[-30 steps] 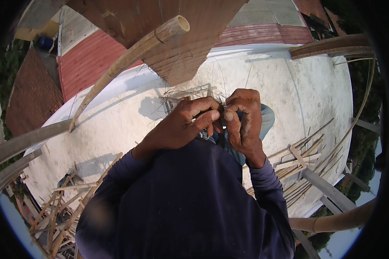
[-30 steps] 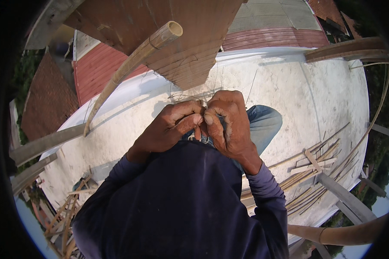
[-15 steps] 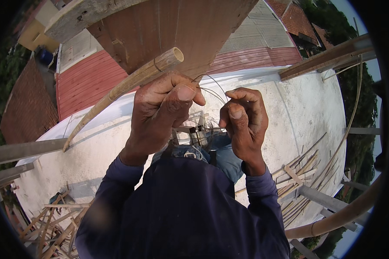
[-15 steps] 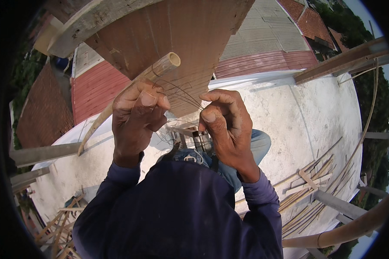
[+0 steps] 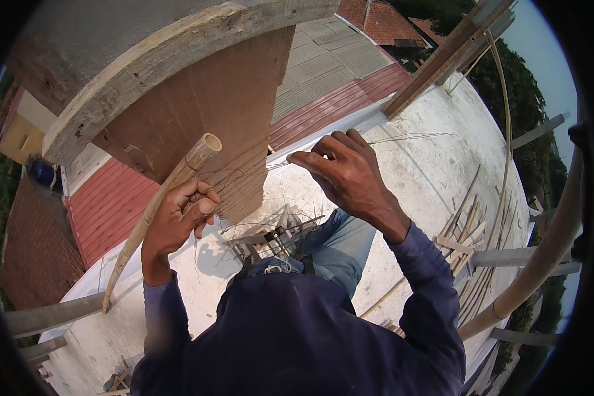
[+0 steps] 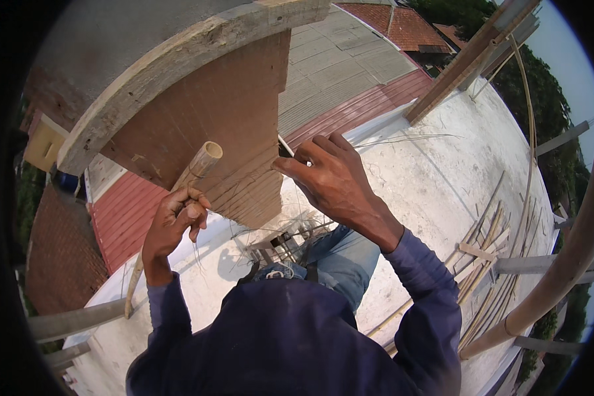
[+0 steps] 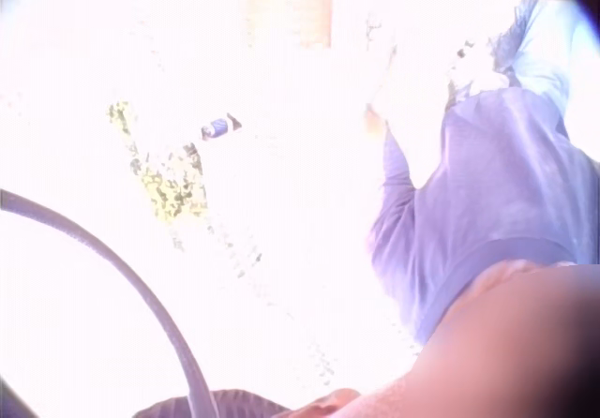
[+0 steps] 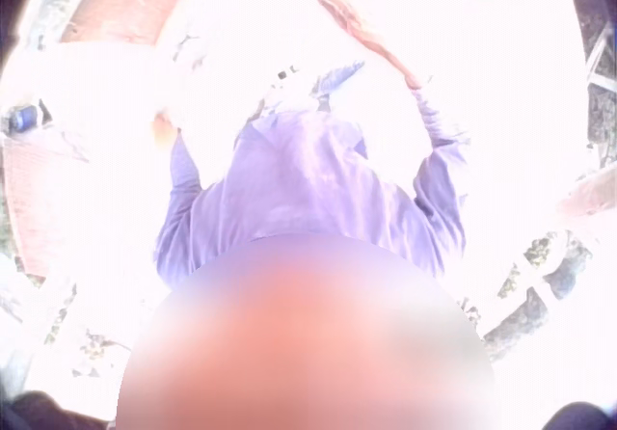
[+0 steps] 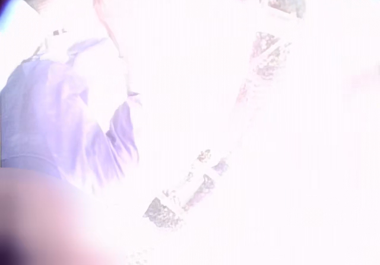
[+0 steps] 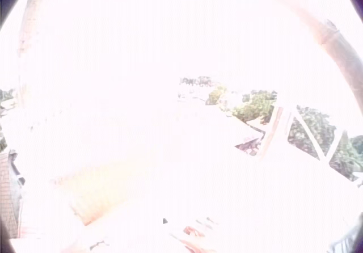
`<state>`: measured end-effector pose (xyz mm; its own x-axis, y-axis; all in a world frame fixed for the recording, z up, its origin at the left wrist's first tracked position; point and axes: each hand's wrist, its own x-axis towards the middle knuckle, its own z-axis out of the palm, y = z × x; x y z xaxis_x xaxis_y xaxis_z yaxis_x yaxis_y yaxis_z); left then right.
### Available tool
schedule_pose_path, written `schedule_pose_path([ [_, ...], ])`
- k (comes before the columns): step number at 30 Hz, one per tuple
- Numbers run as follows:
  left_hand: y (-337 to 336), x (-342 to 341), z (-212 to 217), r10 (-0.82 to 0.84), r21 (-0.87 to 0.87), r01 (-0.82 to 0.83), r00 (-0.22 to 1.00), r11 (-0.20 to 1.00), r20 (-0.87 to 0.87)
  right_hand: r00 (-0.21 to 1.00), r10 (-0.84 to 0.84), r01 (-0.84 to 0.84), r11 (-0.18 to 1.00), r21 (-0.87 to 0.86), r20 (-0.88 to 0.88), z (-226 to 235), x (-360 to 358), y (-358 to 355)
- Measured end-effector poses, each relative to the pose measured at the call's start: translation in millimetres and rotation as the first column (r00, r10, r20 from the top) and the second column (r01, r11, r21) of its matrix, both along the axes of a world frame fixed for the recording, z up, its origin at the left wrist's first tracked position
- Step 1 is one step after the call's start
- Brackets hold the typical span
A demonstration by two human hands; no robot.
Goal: The person secures bamboo poles to a wooden frame using wire and pliers. They wrap wire around the pole and frame, twist it with pliers, and repeat the process at multiple points to fasten the structure.
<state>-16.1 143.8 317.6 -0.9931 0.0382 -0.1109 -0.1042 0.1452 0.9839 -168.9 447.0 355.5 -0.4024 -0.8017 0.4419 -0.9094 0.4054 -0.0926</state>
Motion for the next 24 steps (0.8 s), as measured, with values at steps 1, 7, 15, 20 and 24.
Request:
schedule_pose_path([
  [1,-5,1,-6,-0.099,0.094,0.098,0.995,0.991,0.009,0.998,0.026,-0.027,1.0,0.013,0.055,-7,5,-3],
  [7,18,-39,-37,-0.167,0.351,0.158,0.986,0.923,-0.005,0.906,0.412,-0.414,0.91,0.004,0.096,-56,61,-52],
  [15,67,-68,-31,-0.381,0.502,0.262,0.912,0.824,0.15,0.743,0.654,-0.62,0.752,-0.226,0.138,-111,124,-106],
  [20,73,-58,-45,-0.188,0.629,0.006,0.957,0.777,0.223,0.754,0.634,-0.595,0.77,-0.23,0.172,-120,137,-104],
  [24,77,-52,-51,-0.199,0.637,0.017,0.956,0.771,0.215,0.734,0.643,-0.61,0.766,-0.202,0.22,-121,141,-97],
])
